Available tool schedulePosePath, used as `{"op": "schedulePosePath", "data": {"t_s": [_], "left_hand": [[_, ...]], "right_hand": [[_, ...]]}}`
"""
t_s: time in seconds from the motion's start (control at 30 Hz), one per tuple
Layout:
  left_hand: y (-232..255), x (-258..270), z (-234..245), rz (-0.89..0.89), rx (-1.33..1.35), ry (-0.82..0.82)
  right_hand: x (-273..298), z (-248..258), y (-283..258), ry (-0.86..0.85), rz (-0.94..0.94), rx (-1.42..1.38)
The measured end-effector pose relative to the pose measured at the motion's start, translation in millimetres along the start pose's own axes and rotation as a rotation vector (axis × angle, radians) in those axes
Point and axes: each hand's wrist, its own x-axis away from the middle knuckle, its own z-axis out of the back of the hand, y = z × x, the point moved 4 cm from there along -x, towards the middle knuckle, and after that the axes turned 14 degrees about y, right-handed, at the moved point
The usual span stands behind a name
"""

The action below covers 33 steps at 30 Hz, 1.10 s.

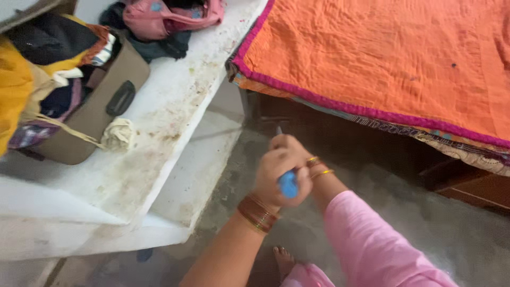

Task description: The person mops a concrete floor in a bedroom using a string mop. They move the mop back and forth across the floor, cleaning around a bed and a small wooden bench.

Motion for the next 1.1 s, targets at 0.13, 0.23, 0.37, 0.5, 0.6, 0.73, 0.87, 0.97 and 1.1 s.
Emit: {"op": "schedulePosePath", "data": {"t_s": [0.13, 0.23, 0.37, 0.5, 0.6, 0.73, 0.87, 0.97, 1.1], "left_hand": [[33, 43, 62, 0.101, 0.003, 0.004], [64, 61, 105, 0.181, -0.009, 0.055], [101, 74, 148, 0.229, 0.027, 0.083], [113, 84, 162, 0.176, -0.006, 0.098], [107, 99, 152, 0.163, -0.012, 0.060], [87, 112, 124, 0.105, 0.021, 0.015], [28, 115, 81, 0.080, 0.028, -0.016], [-30, 111, 42, 0.040, 0.007, -0.073], [-102, 109, -7, -0.010, -0.006, -0.161]], "right_hand": [[32, -48, -58, 0.027, -0.031, 0.028], [59, -73, -96, 0.028, 0.005, 0.079], [87, -107, -127, 0.064, 0.065, 0.044], [99, -124, -118, 0.120, 0.133, 0.088], [103, -128, -88, 0.041, 0.124, 0.112], [92, -121, -41, -0.061, 0.135, 0.194], [49, -97, 21, -0.110, 0.270, 0.177], [14, -73, 77, -0.101, 0.326, 0.132], [-39, -55, 149, -0.197, 0.410, 0.210]]}}
